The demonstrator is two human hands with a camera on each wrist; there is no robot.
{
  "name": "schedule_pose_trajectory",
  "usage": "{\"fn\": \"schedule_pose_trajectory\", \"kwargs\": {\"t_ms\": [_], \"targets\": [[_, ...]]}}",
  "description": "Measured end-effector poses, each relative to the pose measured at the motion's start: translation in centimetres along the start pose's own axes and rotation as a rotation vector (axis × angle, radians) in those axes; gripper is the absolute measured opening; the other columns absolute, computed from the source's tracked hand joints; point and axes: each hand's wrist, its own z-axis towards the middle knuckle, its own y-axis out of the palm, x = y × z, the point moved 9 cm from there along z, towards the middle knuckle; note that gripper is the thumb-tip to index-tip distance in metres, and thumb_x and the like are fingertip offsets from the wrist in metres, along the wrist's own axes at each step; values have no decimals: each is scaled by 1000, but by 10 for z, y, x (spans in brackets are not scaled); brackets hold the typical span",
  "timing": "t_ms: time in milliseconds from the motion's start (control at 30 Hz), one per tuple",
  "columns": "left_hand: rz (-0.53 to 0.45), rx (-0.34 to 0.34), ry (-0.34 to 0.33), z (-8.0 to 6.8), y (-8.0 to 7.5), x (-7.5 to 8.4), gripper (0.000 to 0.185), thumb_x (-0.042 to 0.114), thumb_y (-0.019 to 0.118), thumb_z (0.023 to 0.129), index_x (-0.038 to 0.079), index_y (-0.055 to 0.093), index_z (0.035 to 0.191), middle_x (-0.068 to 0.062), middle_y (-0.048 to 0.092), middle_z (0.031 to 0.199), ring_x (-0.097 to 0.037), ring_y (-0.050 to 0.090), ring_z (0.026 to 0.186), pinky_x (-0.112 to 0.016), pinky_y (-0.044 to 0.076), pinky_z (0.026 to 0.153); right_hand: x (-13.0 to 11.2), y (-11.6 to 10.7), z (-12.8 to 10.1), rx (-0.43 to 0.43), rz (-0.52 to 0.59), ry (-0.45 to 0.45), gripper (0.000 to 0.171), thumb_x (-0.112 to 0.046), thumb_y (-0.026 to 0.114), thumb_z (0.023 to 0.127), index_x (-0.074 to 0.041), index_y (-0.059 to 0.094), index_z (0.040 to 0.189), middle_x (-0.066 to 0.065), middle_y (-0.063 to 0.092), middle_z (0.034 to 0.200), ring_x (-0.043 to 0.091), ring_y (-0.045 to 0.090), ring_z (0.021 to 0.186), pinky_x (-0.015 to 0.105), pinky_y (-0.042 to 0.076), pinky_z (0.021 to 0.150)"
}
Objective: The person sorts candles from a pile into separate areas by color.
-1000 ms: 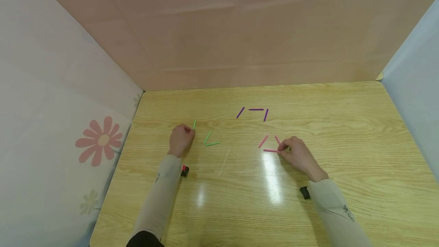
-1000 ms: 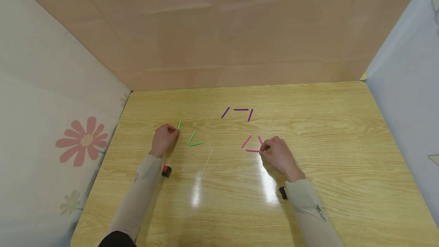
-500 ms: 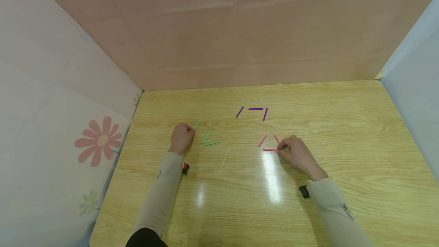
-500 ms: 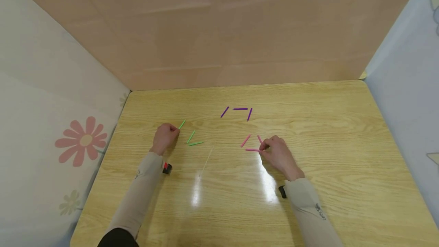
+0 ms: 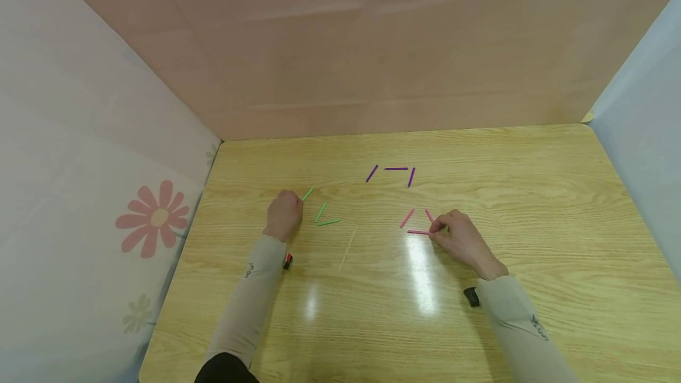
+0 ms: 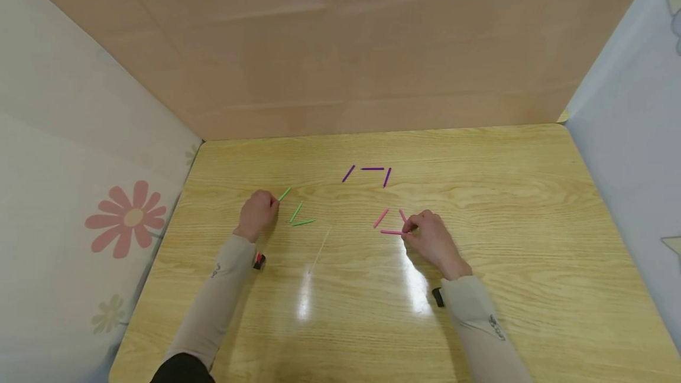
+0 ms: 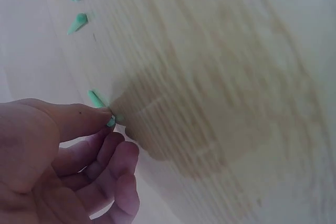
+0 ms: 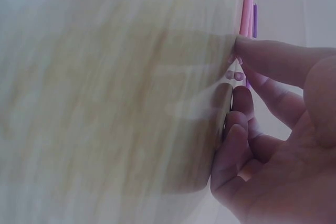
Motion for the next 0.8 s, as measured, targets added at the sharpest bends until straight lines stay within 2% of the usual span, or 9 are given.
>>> {"fn": "schedule_pose_trajectory", "kwargs": {"t_ms": [233, 567, 800], "targets": [[-15, -44, -2, 1, 3, 0, 25, 12, 50, 96, -2, 70, 96, -17, 64, 96, -30, 64, 84, -44, 54, 71, 0, 0, 0, -1, -2, 2, 5, -10, 69, 86, -6, 68, 84, 11, 62, 90, 25, 53, 85, 37, 41, 73], [-206, -112, 1, -1, 10, -4, 27, 16, 53, 91, -3, 68, 102, -16, 66, 105, -26, 61, 90, -41, 52, 79, 0, 1, 0, -7, 1, 10, 3, -10, 68, 86, -7, 69, 86, 12, 61, 92, 23, 50, 82, 34, 39, 70], [-287, -98, -23, -3, 7, -1, 26, 19, 57, 86, 0, 69, 98, -14, 69, 99, -24, 63, 85, -39, 52, 77, 1, 0, -1, -4, 0, 12, 3, -10, 69, 87, -7, 69, 86, 12, 62, 92, 22, 50, 82, 33, 39, 70]]}}
